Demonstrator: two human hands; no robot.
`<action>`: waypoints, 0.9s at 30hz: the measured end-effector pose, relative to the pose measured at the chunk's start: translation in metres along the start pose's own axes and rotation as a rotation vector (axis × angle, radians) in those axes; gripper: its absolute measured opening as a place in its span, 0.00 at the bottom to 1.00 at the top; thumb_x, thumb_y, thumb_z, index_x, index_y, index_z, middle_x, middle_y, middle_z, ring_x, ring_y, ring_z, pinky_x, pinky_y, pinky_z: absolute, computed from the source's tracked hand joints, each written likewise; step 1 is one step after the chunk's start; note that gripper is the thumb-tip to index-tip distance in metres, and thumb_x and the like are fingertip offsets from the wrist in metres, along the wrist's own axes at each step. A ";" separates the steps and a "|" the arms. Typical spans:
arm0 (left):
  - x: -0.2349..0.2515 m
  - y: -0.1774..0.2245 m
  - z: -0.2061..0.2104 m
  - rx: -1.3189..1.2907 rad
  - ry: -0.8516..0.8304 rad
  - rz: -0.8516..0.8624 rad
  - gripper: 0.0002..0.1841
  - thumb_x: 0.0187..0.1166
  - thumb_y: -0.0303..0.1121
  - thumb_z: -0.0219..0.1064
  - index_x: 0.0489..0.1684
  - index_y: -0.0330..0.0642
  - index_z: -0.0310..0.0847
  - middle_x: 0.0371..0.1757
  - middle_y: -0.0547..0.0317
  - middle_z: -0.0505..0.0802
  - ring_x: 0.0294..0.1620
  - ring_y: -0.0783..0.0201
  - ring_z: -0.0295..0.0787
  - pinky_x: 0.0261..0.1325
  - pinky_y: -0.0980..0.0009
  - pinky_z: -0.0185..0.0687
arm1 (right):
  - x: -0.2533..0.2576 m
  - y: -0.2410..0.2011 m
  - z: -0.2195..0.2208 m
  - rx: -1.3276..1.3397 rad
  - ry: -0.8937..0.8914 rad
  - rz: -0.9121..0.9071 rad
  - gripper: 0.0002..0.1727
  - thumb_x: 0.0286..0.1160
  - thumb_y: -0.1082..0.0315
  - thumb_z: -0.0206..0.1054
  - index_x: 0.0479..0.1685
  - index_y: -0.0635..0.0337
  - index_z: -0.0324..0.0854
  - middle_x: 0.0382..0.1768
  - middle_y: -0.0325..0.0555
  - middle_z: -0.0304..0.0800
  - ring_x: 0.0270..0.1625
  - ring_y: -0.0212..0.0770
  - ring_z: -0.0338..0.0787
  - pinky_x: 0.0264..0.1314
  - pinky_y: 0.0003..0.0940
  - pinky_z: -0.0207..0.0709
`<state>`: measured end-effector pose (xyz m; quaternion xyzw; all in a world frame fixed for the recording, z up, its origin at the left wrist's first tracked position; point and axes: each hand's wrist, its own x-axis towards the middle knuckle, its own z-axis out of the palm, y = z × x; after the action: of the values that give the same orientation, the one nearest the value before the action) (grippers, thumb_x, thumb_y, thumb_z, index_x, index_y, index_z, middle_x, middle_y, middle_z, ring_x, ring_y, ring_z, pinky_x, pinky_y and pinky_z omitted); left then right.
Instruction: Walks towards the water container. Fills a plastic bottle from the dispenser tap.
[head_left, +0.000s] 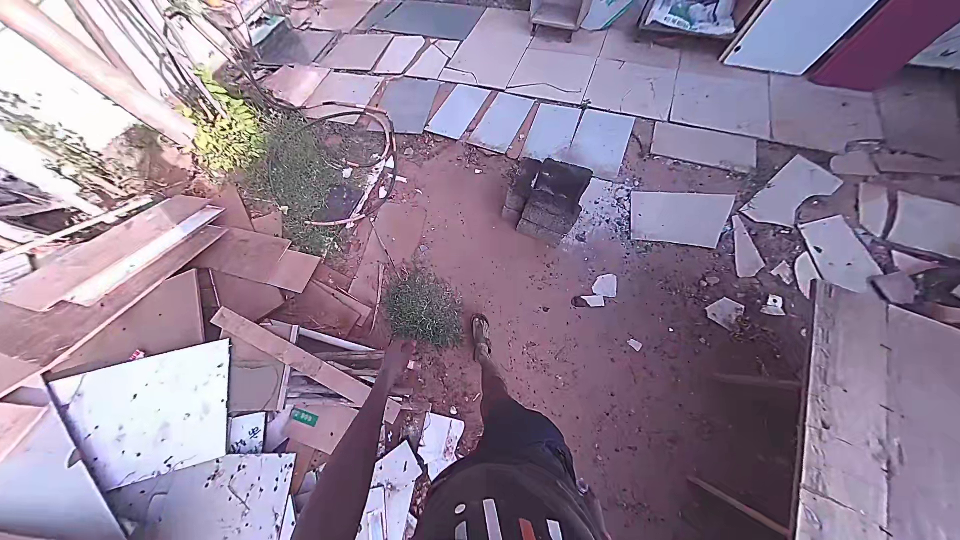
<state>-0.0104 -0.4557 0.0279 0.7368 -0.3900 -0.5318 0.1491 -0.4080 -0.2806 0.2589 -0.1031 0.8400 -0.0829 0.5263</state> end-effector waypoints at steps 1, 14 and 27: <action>0.025 0.019 -0.002 -0.031 -0.001 -0.025 0.24 0.93 0.44 0.55 0.75 0.34 0.77 0.66 0.38 0.90 0.64 0.47 0.91 0.68 0.48 0.85 | 0.079 0.003 0.014 -0.006 0.008 -0.104 0.22 0.82 0.75 0.67 0.72 0.78 0.74 0.70 0.71 0.80 0.70 0.52 0.81 0.76 0.43 0.69; 0.226 0.088 -0.099 -0.410 0.104 -0.657 0.26 0.93 0.47 0.55 0.79 0.37 0.73 0.62 0.34 0.91 0.58 0.38 0.92 0.60 0.39 0.85 | 0.416 -0.592 0.032 -0.350 0.146 -0.613 0.28 0.71 0.59 0.81 0.67 0.66 0.83 0.65 0.67 0.87 0.71 0.62 0.84 0.77 0.64 0.71; 0.670 0.470 -0.446 -0.219 0.050 -0.337 0.25 0.93 0.47 0.55 0.68 0.33 0.81 0.59 0.40 0.92 0.53 0.48 0.93 0.58 0.49 0.86 | 0.363 -1.001 0.285 -0.614 -0.127 -0.522 0.24 0.76 0.59 0.77 0.64 0.67 0.85 0.61 0.67 0.89 0.68 0.62 0.86 0.75 0.61 0.73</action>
<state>0.2821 -1.3398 0.0531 0.7839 -0.1974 -0.5700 0.1471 -0.2195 -1.3499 0.0690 -0.4699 0.7372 0.0473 0.4832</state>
